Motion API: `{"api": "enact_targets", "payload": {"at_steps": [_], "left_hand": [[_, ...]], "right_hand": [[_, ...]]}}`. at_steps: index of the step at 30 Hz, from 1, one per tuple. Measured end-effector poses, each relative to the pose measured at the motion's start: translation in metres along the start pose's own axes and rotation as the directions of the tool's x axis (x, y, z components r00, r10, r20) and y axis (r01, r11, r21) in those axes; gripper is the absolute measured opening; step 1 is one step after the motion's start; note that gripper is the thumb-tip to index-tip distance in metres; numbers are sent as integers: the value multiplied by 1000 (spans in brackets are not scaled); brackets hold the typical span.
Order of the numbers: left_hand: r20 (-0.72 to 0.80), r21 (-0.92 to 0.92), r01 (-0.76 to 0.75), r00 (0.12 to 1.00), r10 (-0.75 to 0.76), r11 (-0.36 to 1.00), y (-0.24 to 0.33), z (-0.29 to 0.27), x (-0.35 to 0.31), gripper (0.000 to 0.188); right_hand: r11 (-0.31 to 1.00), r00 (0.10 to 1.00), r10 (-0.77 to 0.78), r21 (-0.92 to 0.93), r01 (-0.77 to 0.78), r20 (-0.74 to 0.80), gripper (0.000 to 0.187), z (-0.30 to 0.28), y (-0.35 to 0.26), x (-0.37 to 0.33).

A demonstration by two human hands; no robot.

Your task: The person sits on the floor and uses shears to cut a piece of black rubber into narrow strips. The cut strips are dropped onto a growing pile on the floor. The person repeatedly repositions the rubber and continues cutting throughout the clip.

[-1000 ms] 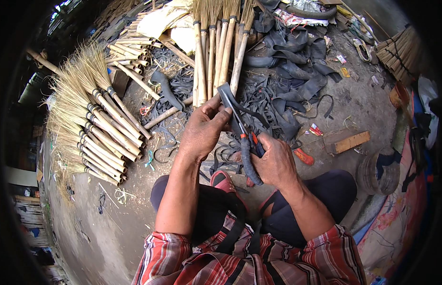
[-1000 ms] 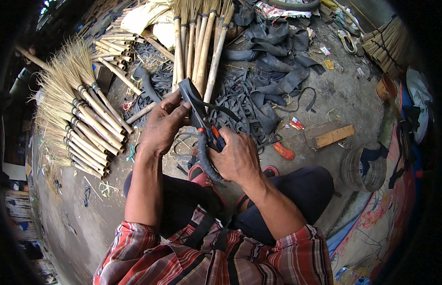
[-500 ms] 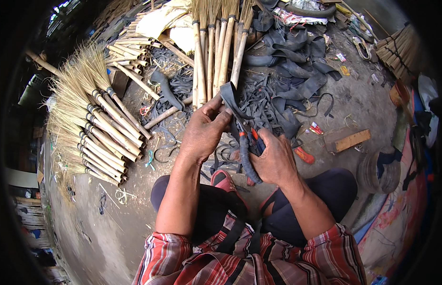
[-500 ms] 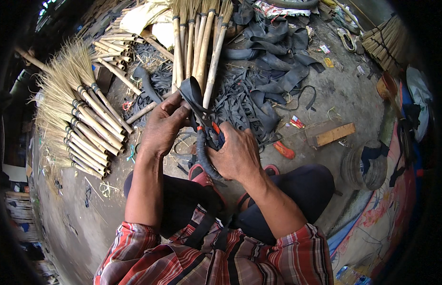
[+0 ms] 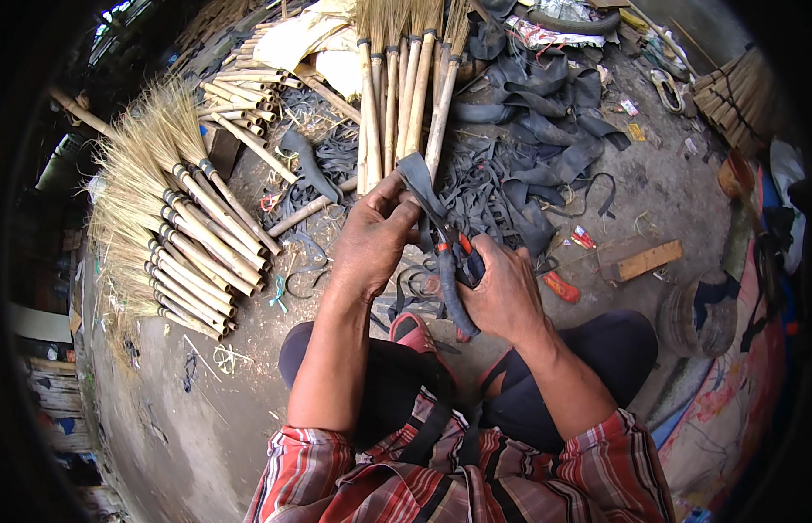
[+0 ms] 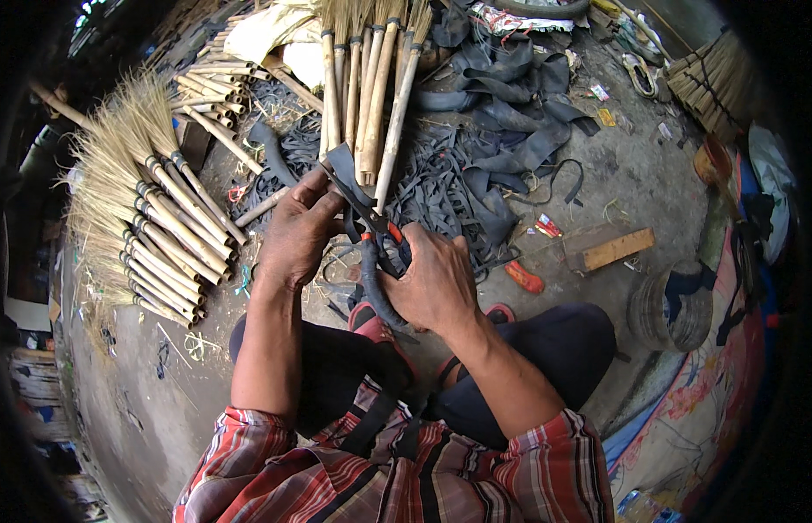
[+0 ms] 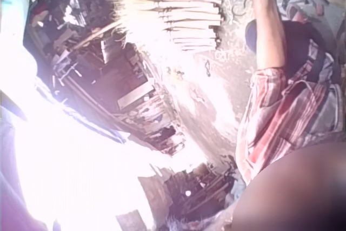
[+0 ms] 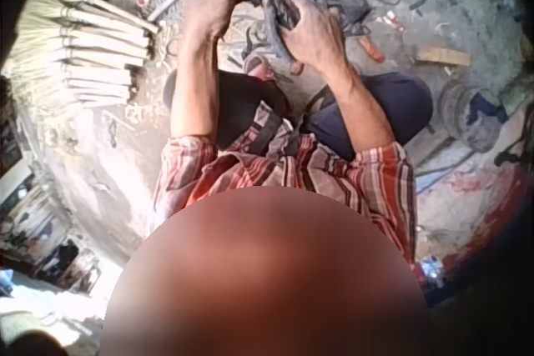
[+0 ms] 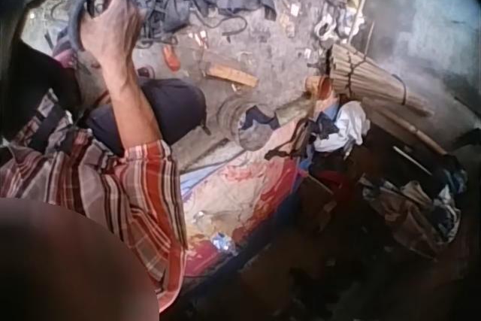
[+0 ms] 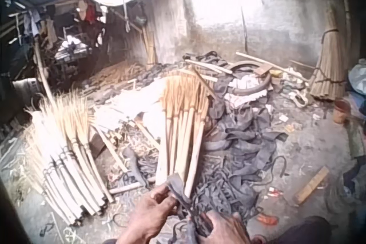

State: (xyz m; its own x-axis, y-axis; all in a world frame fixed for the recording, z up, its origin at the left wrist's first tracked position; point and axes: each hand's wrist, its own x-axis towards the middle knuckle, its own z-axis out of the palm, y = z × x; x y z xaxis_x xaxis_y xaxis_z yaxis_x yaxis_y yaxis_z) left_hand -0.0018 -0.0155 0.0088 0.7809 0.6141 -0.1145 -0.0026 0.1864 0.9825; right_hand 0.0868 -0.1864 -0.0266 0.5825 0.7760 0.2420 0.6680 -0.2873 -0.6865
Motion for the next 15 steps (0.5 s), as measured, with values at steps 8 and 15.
{"api": "enact_targets", "payload": {"at_steps": [8,15], "left_hand": [[26,95,-30,999,28,995,-4,1,4,42],[-29,-12,-22,999,22,1000,1,-7,7,37]], "right_hand": [[982,976,173,49,-181,135,65,-10,-3,1],[980,984,135,133,-151,119,58,-6,-6,-1]]}}
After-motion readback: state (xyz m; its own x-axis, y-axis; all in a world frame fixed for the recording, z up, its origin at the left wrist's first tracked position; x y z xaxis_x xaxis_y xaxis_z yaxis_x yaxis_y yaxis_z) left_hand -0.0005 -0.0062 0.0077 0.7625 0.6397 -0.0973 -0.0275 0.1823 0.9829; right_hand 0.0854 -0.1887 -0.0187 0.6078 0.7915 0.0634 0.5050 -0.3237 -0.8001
